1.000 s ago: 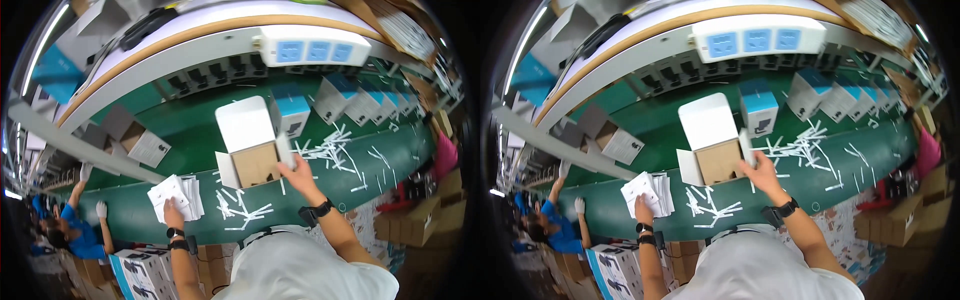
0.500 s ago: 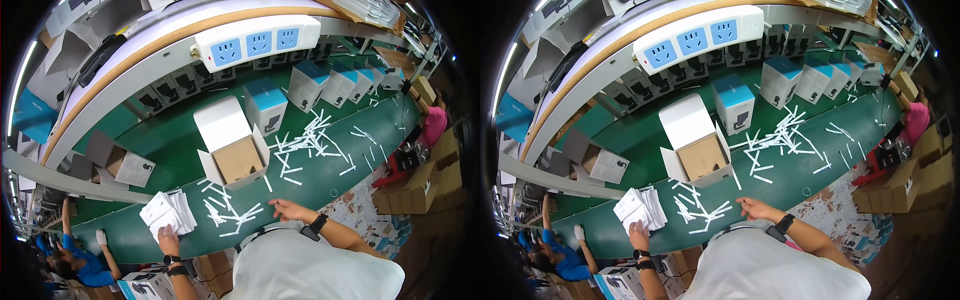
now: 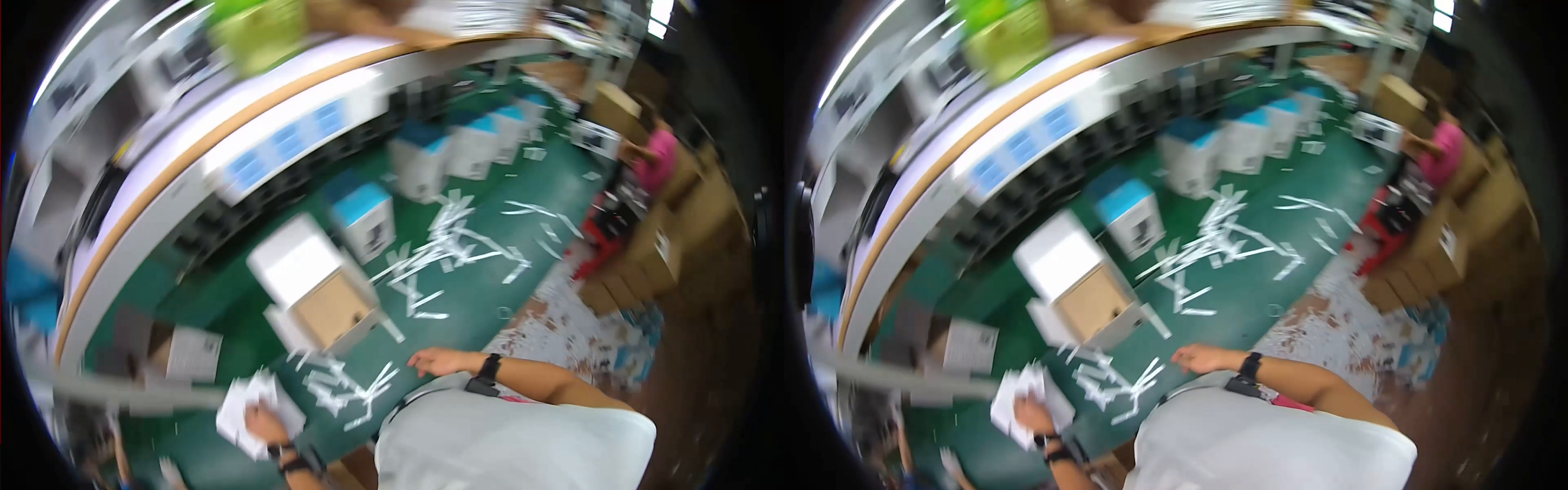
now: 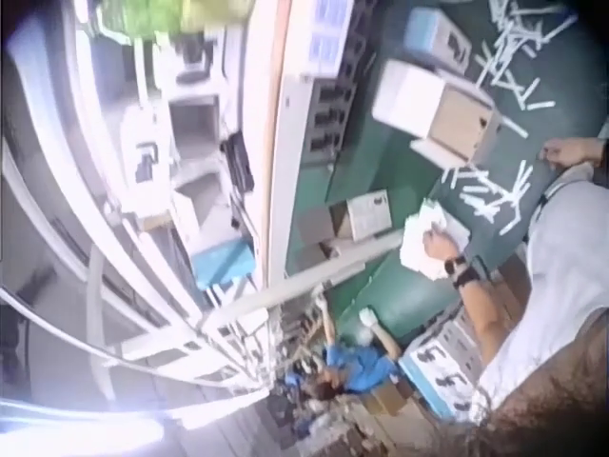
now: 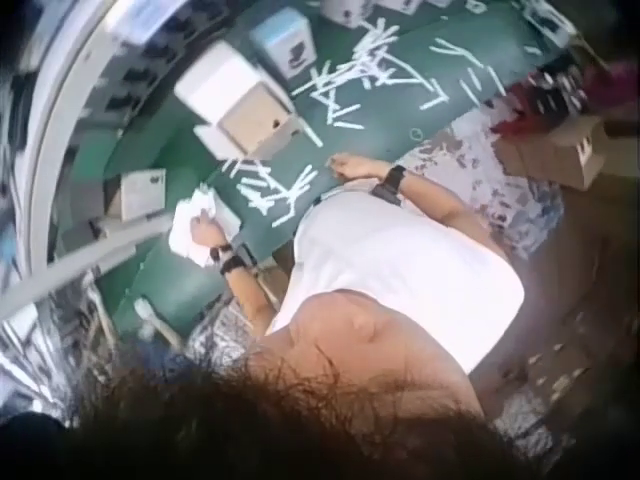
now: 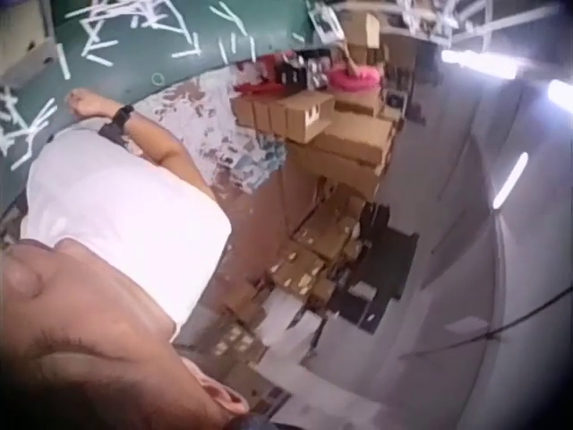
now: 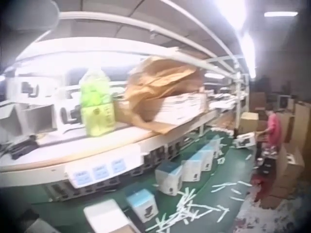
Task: The person places a manual into a white box, seals it with a sticker, and slides it into a blue sleeve. This process is repeated for several more units on the assembly line.
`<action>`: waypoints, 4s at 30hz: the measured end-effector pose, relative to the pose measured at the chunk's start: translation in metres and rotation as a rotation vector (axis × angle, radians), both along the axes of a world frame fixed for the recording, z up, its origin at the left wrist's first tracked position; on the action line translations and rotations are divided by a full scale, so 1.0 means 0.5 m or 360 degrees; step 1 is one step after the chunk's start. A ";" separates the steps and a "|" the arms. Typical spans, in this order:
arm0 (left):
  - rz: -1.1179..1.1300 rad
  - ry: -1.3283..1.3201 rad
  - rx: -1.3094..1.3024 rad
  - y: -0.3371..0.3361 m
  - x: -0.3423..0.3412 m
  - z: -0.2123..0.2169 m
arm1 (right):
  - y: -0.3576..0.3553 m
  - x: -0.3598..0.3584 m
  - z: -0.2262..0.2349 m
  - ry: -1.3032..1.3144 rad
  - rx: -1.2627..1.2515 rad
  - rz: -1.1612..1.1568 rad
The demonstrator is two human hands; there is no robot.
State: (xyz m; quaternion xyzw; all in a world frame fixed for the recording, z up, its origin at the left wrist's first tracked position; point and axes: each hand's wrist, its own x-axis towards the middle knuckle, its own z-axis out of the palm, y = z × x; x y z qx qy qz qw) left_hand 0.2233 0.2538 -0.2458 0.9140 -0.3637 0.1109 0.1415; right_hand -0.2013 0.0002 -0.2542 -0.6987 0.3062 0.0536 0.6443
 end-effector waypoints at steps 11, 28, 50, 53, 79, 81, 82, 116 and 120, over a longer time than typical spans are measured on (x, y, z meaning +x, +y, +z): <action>-0.0400 0.0044 -0.2102 -0.228 -0.214 0.399 | 0.014 -0.005 -0.107 0.0210 -0.0103 0.0436; -0.0734 0.0162 -0.0965 -0.388 -0.270 0.368 | -0.021 0.007 0.009 0.0231 -0.0348 0.0050; -0.0692 0.0038 -0.1139 -0.380 -0.260 0.348 | -0.103 0.070 0.138 -0.0064 -0.0164 -0.0078; -0.0813 -0.0401 -0.0519 -0.392 -0.275 0.394 | -0.139 0.090 0.180 0.0019 -0.0282 -0.0250; -0.1051 0.0083 -0.0312 -0.414 -0.358 0.229 | -0.267 0.274 0.298 -0.0295 -0.1725 -0.0471; -0.1057 0.0074 -0.0326 -0.417 -0.355 0.225 | -0.253 0.283 0.301 -0.0331 -0.1710 -0.0459; -0.1077 0.0065 -0.0345 -0.420 -0.354 0.224 | -0.248 0.287 0.301 -0.0361 -0.1703 -0.0460; -0.1409 0.1192 -0.0351 -0.334 -0.276 0.253 | -0.231 0.253 0.398 -0.0621 -0.0874 0.0371; -0.1090 0.1924 -0.1057 -0.331 -0.287 0.227 | -0.163 0.265 0.411 -0.0683 -0.1393 0.0294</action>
